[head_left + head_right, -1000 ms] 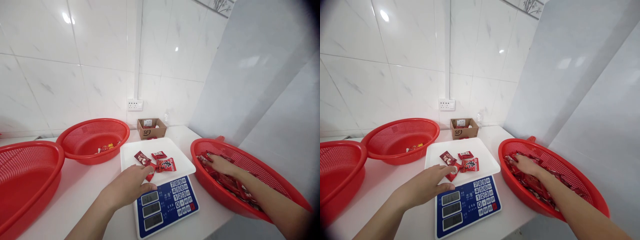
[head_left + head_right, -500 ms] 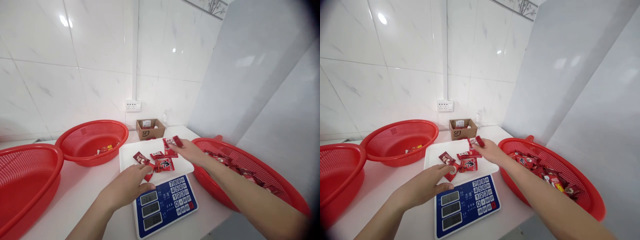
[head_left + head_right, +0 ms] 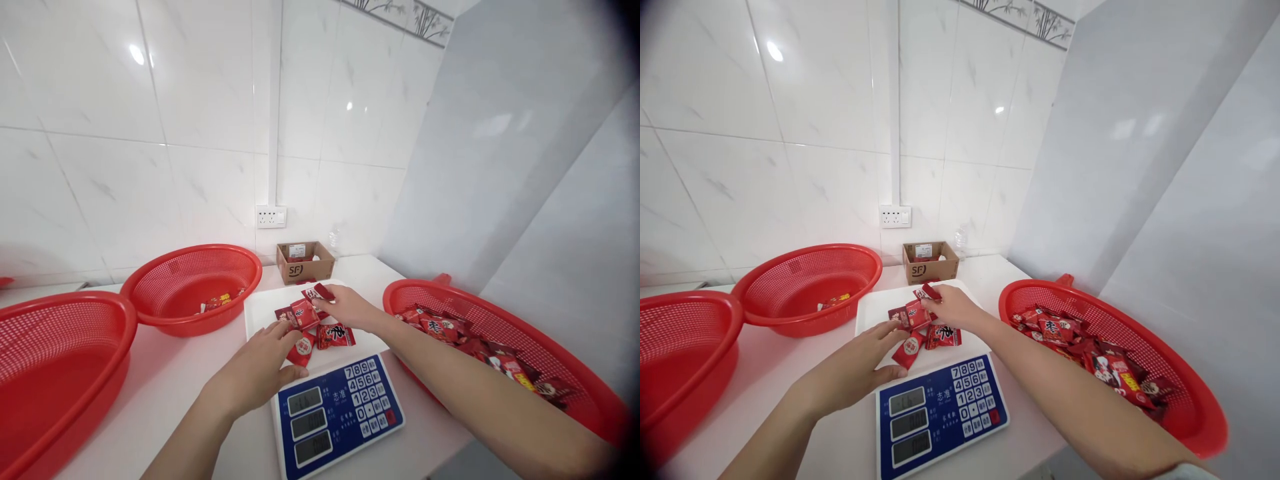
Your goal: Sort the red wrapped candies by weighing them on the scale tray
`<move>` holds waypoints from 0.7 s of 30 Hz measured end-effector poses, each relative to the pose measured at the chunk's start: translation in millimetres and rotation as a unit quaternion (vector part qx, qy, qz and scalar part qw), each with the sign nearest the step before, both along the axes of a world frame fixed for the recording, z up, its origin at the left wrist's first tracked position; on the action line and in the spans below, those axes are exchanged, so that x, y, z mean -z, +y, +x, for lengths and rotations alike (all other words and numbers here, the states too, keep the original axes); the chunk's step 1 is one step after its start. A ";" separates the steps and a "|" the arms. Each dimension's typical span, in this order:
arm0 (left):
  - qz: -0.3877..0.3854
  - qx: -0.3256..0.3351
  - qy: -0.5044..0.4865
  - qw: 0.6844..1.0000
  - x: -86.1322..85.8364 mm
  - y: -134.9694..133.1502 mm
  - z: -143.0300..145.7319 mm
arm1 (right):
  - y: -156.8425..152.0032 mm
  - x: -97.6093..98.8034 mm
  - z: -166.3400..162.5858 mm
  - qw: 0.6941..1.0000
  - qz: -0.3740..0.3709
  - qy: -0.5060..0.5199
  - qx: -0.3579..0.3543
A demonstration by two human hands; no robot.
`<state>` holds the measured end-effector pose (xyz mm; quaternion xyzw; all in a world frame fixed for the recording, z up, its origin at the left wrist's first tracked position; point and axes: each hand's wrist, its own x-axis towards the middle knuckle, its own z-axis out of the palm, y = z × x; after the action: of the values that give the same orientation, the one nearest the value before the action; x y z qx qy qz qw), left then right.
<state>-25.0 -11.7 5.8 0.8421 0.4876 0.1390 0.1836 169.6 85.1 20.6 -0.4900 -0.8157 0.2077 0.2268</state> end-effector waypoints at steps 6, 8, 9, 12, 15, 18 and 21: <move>-0.008 -0.006 -0.005 1.000 -0.4 0.3 -0.9 | -4.8 3.4 4.4 0.998 0.044 -0.041 -0.026; -0.008 -0.006 -0.006 1.000 -0.8 0.8 -0.5 | -6.6 7.7 4.9 0.994 0.070 -0.072 -0.044; -0.008 -0.006 -0.006 1.000 -0.8 1.0 -0.1 | -7.4 9.5 5.3 0.991 0.082 -0.091 -0.046; -0.009 -0.006 -0.003 1.000 -0.7 1.2 0.7 | -10.8 10.3 7.5 0.983 0.106 -0.141 -0.046; -0.012 -0.008 -0.001 1.000 -0.3 1.0 0.8 | -18.0 4.1 13.7 0.983 0.100 -0.147 -0.036; -0.016 -0.008 -0.004 1.000 0.7 1.5 0.2 | -28.6 -0.2 25.6 0.988 0.105 -0.113 -0.024; -0.015 -0.006 0.001 1.000 2.8 2.5 -0.3 | -39.2 4.0 40.0 0.991 0.111 -0.077 -0.017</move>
<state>-25.3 -9.2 3.0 0.8364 0.4948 0.1323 0.1951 209.6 45.9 16.6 -0.4624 -0.8570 0.0817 0.2125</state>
